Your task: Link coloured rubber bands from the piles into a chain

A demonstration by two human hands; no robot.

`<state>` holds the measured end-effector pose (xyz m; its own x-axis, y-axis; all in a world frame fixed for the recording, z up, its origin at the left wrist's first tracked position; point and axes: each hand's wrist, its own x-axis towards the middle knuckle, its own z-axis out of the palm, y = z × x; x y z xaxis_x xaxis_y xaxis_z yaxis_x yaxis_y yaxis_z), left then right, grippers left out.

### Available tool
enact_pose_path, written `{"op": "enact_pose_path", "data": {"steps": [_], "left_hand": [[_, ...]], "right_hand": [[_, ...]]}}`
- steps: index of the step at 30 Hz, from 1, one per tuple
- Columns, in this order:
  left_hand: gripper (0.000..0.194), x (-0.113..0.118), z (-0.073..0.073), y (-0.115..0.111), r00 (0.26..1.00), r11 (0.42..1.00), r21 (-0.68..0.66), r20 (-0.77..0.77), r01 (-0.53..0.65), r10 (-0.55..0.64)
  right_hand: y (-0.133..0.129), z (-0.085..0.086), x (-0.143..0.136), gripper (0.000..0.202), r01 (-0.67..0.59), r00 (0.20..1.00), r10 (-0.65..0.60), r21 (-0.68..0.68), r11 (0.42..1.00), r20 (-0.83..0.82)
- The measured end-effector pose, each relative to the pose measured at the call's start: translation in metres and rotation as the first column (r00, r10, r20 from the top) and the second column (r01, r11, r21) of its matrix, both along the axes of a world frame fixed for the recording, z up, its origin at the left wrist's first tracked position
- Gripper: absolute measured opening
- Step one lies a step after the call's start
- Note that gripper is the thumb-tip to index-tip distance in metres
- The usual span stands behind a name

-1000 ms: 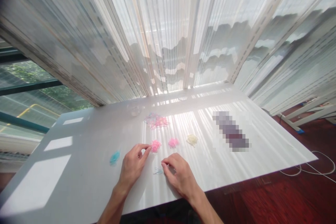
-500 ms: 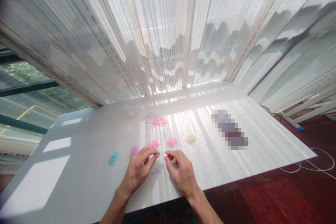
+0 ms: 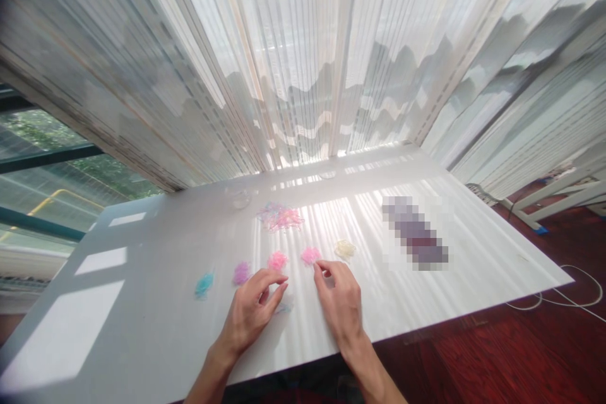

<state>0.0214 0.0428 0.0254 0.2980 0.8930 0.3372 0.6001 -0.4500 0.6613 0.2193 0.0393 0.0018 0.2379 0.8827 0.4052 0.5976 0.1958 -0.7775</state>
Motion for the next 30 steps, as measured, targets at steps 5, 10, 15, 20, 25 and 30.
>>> {"op": "enact_pose_path", "data": {"steps": [5, 10, 15, 20, 25, 30], "left_hand": [[0.016, -0.002, -0.001, -0.007, 1.000, 0.999, -0.044, -0.016, -0.012, 0.011], [0.016, -0.002, -0.002, -0.008, 1.000, 1.000, -0.030, -0.005, -0.009, 0.009], [0.013, -0.001, -0.004, -0.006, 0.998, 0.999, 0.011, 0.038, -0.048, 0.048], [0.015, -0.005, -0.005, -0.009, 0.996, 0.998, 0.016, 0.076, -0.053, 0.052], [0.015, -0.015, -0.003, -0.019, 0.996, 0.998, -0.019, 0.058, -0.068, 0.069], [0.016, -0.048, -0.002, -0.019, 0.977, 0.979, 0.024, 0.075, -0.204, 0.202]], "right_hand": [[0.006, -0.002, 0.003, 0.029, 0.009, 1.000, -0.009, -0.025, 1.000, 0.015], [0.006, -0.003, 0.003, 0.027, 0.018, 1.000, -0.018, -0.034, 0.999, 0.017], [0.000, 0.005, 0.002, 0.017, -0.123, 0.992, 0.123, 0.020, 0.992, 0.002], [-0.008, 0.013, -0.010, 0.013, -0.416, 0.909, 0.417, 0.055, 0.908, -0.001], [-0.008, 0.015, -0.022, 0.014, -0.482, 0.876, 0.483, 0.054, 0.874, 0.000], [-0.011, 0.011, -0.021, 0.014, -0.478, 0.878, 0.479, 0.038, 0.877, -0.010]]}}
